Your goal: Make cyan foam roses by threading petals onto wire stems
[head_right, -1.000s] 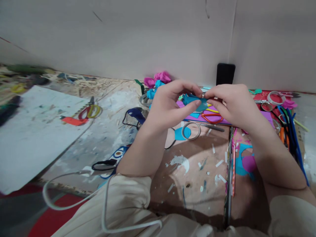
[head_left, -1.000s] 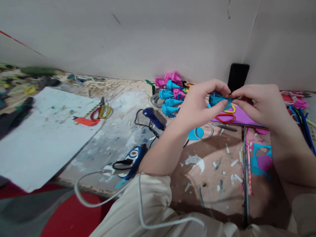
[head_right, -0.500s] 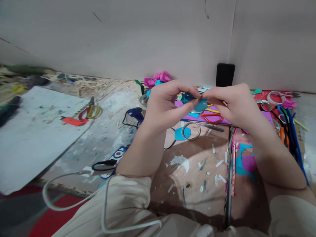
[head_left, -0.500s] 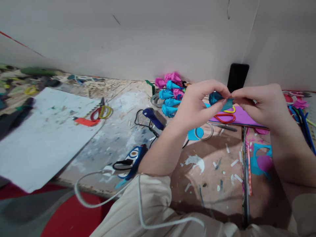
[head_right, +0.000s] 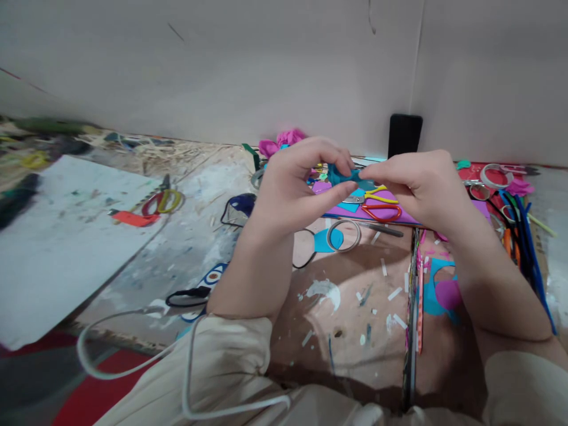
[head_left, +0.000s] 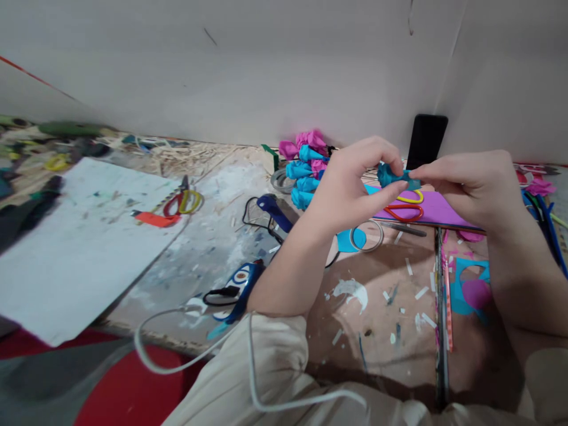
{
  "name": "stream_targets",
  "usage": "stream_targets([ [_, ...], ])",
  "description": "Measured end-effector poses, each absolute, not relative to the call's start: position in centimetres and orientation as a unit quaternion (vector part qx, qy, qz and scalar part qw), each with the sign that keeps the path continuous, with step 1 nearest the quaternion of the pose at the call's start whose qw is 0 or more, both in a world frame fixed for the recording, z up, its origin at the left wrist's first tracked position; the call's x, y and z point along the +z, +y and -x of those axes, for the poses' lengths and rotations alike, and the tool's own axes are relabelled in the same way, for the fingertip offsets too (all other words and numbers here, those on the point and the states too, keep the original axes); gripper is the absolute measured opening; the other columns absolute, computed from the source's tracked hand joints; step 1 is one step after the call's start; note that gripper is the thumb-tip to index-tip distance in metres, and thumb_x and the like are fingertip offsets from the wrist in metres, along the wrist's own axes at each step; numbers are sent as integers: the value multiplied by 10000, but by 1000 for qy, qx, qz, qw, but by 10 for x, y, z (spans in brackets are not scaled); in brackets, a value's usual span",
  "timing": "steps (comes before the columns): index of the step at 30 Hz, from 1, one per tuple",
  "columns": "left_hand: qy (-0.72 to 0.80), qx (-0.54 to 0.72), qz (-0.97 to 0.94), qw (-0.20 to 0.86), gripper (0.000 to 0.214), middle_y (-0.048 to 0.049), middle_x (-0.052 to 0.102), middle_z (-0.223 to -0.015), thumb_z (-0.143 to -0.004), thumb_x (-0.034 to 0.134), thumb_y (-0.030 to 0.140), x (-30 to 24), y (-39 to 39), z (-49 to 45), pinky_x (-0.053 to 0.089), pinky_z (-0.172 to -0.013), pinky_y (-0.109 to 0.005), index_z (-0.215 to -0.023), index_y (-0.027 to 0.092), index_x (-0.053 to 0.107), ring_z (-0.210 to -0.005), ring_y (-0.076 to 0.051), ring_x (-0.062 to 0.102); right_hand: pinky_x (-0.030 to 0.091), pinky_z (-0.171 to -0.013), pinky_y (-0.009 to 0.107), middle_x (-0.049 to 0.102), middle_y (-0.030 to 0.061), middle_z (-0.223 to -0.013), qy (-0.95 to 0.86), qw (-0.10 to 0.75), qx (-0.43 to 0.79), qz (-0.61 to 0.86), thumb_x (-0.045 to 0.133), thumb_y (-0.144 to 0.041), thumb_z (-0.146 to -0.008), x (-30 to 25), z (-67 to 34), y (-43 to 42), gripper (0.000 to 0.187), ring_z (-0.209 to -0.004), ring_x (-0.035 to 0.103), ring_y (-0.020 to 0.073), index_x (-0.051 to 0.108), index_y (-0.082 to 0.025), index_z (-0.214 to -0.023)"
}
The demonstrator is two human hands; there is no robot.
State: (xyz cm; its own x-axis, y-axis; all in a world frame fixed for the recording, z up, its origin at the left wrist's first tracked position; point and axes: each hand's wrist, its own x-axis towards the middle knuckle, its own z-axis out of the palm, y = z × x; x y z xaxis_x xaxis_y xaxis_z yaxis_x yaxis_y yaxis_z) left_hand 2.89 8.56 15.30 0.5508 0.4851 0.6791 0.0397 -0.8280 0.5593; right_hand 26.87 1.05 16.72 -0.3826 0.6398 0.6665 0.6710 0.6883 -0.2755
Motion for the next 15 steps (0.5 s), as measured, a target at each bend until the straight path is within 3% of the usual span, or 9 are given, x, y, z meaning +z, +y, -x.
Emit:
stream_targets([
  [8, 142, 474, -841, 222, 248, -47, 777, -1043, -1008, 772, 492, 145, 93, -25, 672, -979, -457, -1147, 290, 734, -1024, -238, 775, 618, -753, 329, 867, 10, -978, -837, 346, -41, 421, 592, -136, -1001, 164, -270, 12, 392, -854, 816, 222, 843, -308, -1248],
  [15, 160, 458, -842, 235, 343, -84, 788, -1198, -1032, 733, 549, 142, 93, -30, 644, -1039, -444, -1243, 279, 710, -1140, -255, 779, 529, -678, 317, 861, 25, -1074, -852, 313, -75, 414, 583, -203, -1059, 167, -268, 9, 340, -855, 793, 198, 856, -315, -1229],
])
